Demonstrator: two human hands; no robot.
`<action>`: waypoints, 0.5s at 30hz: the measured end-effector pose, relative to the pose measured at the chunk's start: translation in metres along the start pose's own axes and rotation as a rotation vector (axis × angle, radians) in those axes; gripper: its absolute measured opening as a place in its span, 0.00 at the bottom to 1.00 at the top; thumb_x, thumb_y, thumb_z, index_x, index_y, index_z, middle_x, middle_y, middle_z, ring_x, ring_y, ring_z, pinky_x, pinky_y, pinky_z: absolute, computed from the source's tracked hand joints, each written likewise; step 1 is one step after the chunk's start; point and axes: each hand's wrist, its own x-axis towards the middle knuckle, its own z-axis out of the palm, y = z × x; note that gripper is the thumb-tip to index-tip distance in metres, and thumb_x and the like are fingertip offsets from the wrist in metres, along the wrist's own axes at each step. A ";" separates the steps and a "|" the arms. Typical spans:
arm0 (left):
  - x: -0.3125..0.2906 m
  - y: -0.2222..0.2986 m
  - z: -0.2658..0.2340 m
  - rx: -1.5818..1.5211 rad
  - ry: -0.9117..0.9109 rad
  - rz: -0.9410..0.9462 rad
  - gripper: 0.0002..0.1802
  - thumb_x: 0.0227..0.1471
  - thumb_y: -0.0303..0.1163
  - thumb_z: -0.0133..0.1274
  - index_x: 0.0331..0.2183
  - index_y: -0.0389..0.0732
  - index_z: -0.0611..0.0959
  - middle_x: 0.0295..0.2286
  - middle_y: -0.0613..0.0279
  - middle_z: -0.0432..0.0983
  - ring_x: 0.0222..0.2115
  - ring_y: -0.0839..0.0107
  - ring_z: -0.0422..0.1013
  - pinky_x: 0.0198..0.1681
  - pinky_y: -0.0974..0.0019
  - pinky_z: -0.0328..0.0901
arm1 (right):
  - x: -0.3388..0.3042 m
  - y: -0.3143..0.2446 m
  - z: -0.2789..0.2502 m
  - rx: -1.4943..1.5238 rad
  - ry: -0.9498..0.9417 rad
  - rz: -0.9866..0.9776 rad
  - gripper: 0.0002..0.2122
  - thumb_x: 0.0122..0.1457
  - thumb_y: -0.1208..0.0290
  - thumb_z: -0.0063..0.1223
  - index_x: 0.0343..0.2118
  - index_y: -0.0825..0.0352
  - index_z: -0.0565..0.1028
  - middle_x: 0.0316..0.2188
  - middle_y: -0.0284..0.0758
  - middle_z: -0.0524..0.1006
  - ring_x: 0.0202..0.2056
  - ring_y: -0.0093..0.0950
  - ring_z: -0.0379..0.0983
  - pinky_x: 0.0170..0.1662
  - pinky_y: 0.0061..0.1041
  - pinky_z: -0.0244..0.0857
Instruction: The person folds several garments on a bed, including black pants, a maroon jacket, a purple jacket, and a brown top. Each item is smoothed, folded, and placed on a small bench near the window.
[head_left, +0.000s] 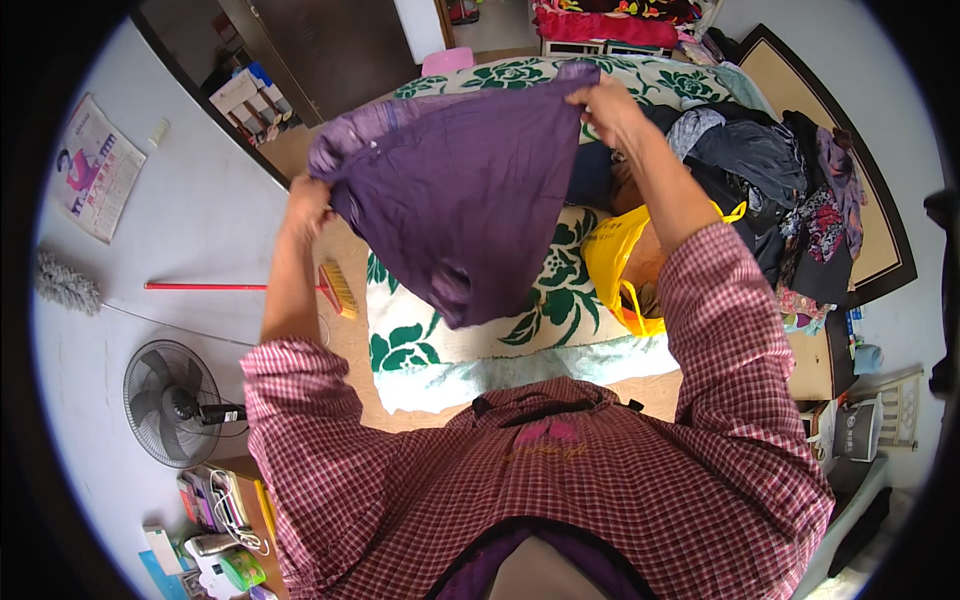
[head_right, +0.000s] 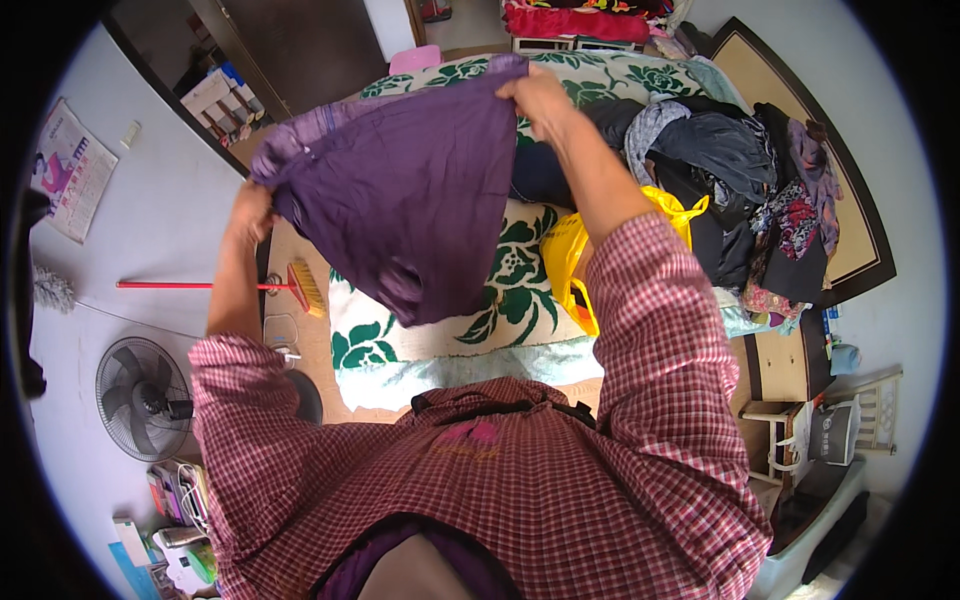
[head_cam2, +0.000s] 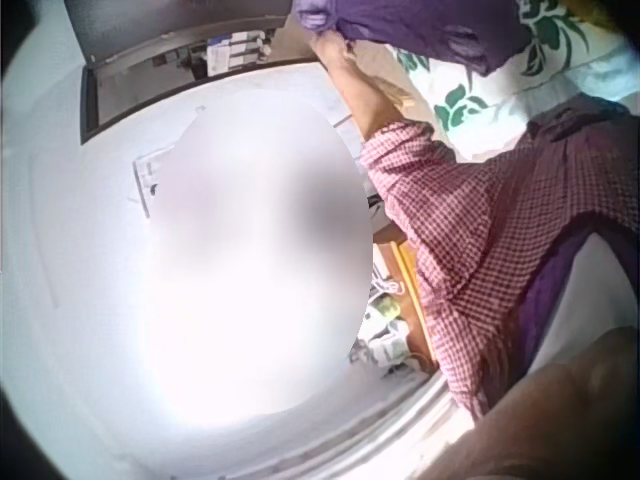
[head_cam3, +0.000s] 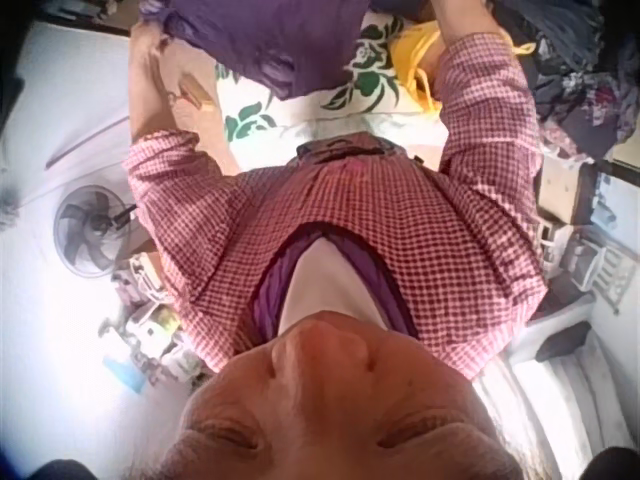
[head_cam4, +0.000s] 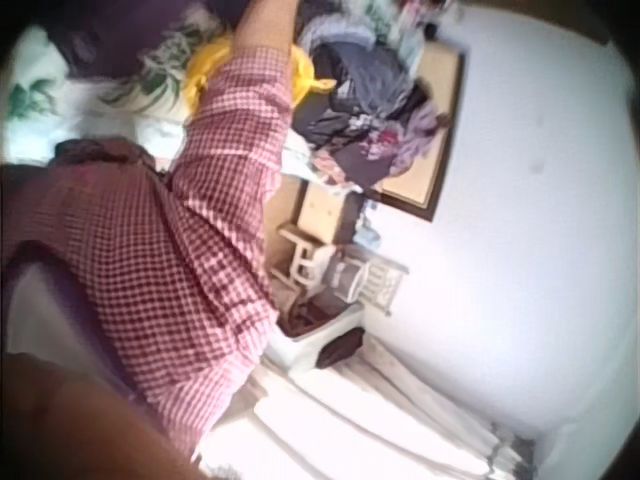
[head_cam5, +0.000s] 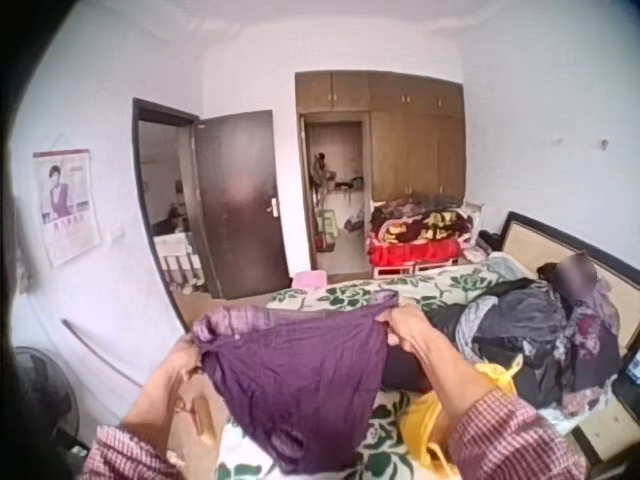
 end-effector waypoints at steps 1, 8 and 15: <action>0.004 0.012 -0.012 0.014 -0.021 -0.024 0.07 0.56 0.29 0.41 0.37 0.45 0.73 0.20 0.68 0.70 0.11 0.78 0.63 0.08 0.76 0.53 | 0.005 -0.007 0.003 0.017 -0.045 -0.030 0.10 0.50 0.84 0.51 0.35 0.63 0.76 0.29 0.30 0.75 0.29 0.22 0.69 0.28 0.21 0.68; -0.031 0.053 -0.044 -0.509 0.003 0.378 0.08 0.56 0.24 0.44 0.39 0.36 0.74 0.32 0.60 0.74 0.28 0.73 0.73 0.28 0.74 0.72 | -0.018 -0.058 -0.009 0.625 -0.484 -0.468 0.06 0.54 0.85 0.46 0.32 0.71 0.74 0.33 0.33 0.75 0.33 0.28 0.72 0.48 0.41 0.68; -0.108 -0.090 -0.039 -0.712 -0.294 0.296 0.15 0.49 0.21 0.49 0.42 0.39 0.79 0.42 0.64 0.74 0.43 0.71 0.70 0.50 0.66 0.64 | -0.205 0.112 -0.064 0.133 -0.425 -0.126 0.02 0.47 0.81 0.50 0.22 0.67 0.71 0.29 0.38 0.74 0.39 0.31 0.71 0.45 0.31 0.64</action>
